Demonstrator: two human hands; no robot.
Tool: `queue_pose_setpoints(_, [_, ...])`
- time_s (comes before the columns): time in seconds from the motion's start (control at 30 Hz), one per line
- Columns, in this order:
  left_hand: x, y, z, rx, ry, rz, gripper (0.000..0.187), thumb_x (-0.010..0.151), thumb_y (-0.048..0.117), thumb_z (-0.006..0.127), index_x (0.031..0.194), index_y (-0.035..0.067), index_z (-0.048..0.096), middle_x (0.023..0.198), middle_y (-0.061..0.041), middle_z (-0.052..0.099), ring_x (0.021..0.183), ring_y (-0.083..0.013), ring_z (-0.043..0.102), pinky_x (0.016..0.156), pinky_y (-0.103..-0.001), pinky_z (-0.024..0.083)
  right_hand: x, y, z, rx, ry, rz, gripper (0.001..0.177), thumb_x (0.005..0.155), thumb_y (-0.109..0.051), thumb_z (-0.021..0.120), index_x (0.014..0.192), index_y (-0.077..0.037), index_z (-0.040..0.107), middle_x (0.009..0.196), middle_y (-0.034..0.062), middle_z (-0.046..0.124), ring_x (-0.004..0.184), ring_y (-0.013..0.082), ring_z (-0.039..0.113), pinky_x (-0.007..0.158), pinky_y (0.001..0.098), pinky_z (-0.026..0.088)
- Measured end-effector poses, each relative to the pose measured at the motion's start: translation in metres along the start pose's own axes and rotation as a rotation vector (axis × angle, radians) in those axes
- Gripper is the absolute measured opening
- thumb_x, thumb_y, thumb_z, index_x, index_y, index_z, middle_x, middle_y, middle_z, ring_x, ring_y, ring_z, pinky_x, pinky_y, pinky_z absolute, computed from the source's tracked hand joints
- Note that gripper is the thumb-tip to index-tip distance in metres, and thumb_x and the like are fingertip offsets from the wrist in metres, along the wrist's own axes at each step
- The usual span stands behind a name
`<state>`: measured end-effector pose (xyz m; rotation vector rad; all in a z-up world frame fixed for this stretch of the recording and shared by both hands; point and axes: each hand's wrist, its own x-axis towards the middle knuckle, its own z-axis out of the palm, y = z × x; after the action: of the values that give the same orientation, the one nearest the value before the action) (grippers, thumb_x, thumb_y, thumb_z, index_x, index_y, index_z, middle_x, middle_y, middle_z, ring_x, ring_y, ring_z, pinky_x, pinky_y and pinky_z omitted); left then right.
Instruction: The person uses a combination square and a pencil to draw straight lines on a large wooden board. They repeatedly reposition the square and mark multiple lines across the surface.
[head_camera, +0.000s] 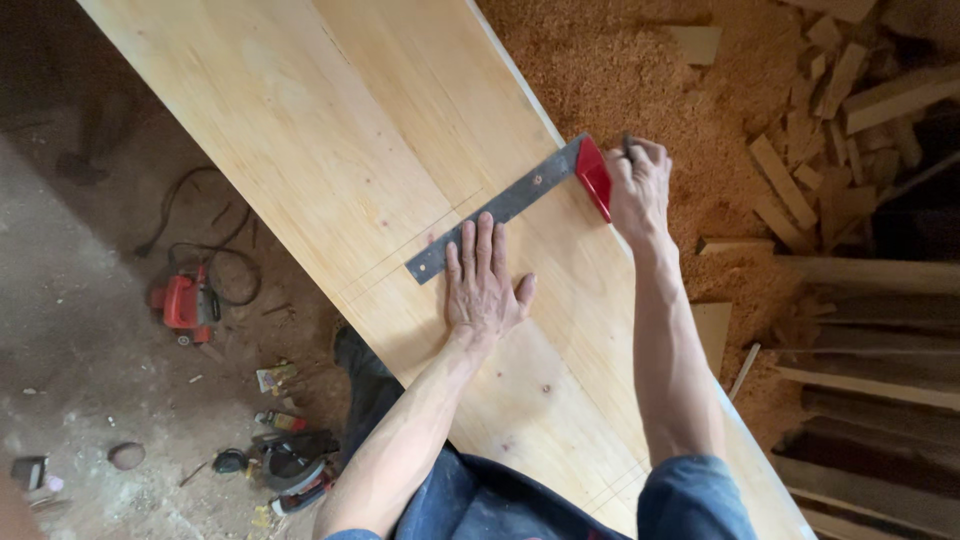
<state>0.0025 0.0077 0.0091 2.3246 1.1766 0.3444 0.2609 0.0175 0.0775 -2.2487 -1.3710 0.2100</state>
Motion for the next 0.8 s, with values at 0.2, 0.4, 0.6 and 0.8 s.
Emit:
queue_pose_setpoints(0.2, [0.001,-0.001,0.004,0.029,-0.011,-0.013,0.09,0.093,0.058,0.051,0.16,0.001,0.031,0.17,-0.016,0.017,0.157,-0.0349,0.015,0.125,-0.057,0.012,-0.015,-0.071,0.018,0.591,-0.255,0.262,0.032,0.112,-0.032,0.046,0.108,-0.004,0.058,0.098,0.0092,0.061,0.088,0.0219,0.062,0.079,0.0387,0.059])
queue_pose_setpoints(0.4, [0.001,-0.002,0.005,0.046,-0.021,-0.016,0.09,0.094,0.06,0.05,0.16,0.002,0.03,0.171,-0.015,0.017,0.158,-0.034,0.015,0.125,-0.056,0.011,0.0,-0.11,0.043,0.378,-0.341,0.172,0.018,0.105,-0.018,0.058,0.106,0.0,0.064,0.089,0.0092,0.071,0.084,0.0185,0.072,0.077,0.0338,0.06])
queue_pose_setpoints(0.6, [0.0,-0.001,0.005,0.063,-0.013,-0.008,0.091,0.093,0.059,0.05,0.161,0.002,0.03,0.171,-0.015,0.017,0.158,-0.0335,0.016,0.126,-0.056,0.012,0.043,-0.078,0.009,-0.057,-0.184,0.046,0.014,0.105,-0.011,0.057,0.103,-0.001,0.067,0.096,0.0139,0.07,0.078,0.0234,0.07,0.063,0.0376,0.06])
queue_pose_setpoints(0.8, [0.003,-0.003,0.002,0.07,-0.036,-0.006,0.09,0.094,0.06,0.049,0.16,0.002,0.028,0.17,-0.016,0.017,0.157,-0.0347,0.016,0.124,-0.057,0.014,0.026,-0.092,0.025,-0.397,-0.138,-0.204,0.008,0.093,-0.009,0.067,0.098,-0.005,0.071,0.1,0.0168,0.066,0.082,0.0299,0.068,0.063,0.0401,0.06])
